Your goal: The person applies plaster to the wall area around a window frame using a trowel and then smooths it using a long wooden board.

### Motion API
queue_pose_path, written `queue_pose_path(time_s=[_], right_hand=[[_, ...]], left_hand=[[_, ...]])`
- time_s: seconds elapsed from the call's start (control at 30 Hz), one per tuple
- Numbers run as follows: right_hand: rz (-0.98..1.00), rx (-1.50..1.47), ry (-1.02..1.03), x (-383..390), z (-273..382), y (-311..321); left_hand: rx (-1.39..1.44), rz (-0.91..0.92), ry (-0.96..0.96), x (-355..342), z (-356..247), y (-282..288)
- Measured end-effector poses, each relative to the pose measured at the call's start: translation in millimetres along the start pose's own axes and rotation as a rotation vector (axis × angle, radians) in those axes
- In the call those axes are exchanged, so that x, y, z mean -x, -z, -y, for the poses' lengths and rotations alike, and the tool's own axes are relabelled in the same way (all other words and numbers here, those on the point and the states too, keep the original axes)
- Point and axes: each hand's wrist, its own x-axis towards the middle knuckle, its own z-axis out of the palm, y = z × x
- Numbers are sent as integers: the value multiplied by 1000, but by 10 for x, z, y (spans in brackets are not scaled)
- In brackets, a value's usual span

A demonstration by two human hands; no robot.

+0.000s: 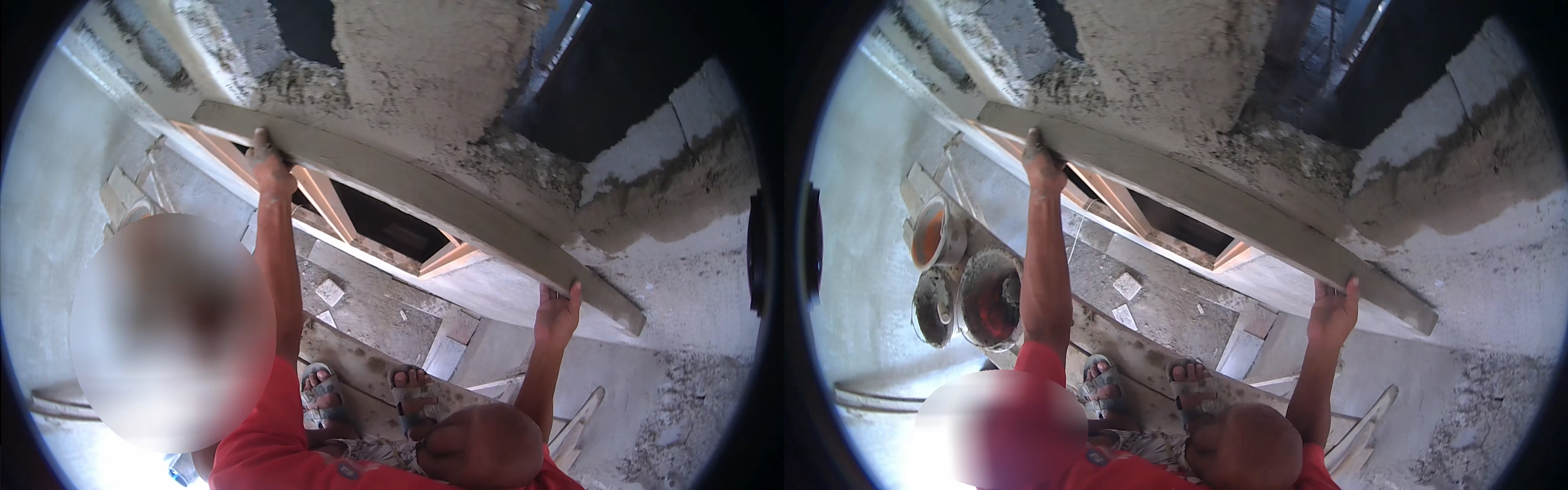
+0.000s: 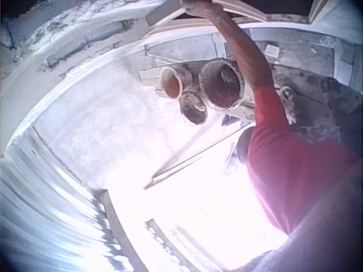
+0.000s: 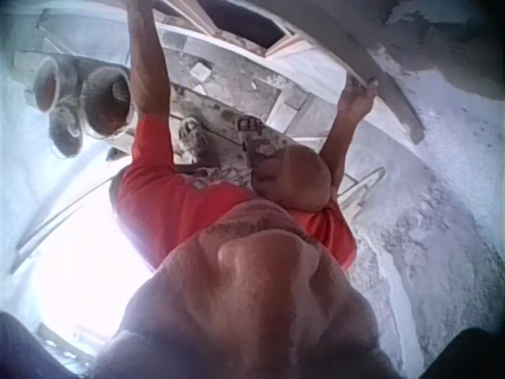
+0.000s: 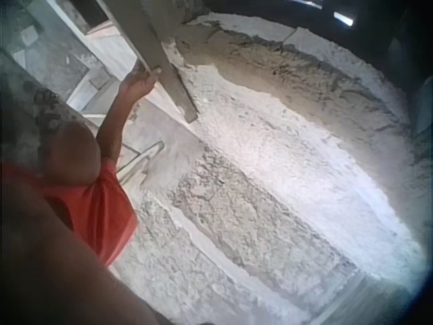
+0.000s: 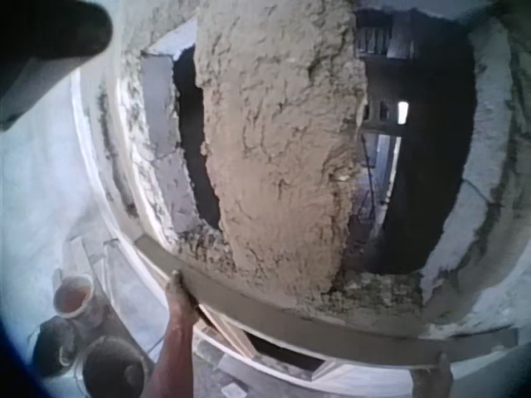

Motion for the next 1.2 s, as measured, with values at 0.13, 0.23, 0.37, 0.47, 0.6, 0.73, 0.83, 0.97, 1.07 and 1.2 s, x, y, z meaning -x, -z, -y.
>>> queue_pose_path(time_s=[0.13,0.23,0.37,0.47,0.6,0.73,0.83,0.97,1.07,1.2], right_hand=[[77,55,39,6,106,238],[52,49,30,-184,94,677],[-141,11,10,-368,-4,1104],[-12,10,52,-272,143,930],[-19,35,133,-28,340,164],[54,72,217,183,600,-434],[129,102,270,183,683,-568],[42,112,176,49,544,-343],[177,85,187,-136,492,188],[86,80,159,-175,615,534]], left_hand=[[156,82,-6,358,-1,-263],[6,71,43,546,380,-138],[52,45,-35,756,950,-87],[106,122,10,854,616,-277],[58,95,-74,433,26,-321],[-23,90,-27,53,-437,-326],[-8,85,0,136,-626,-461],[42,77,42,90,-557,-324],[-161,124,-148,-115,-249,-65],[-82,49,6,431,-30,-470]])
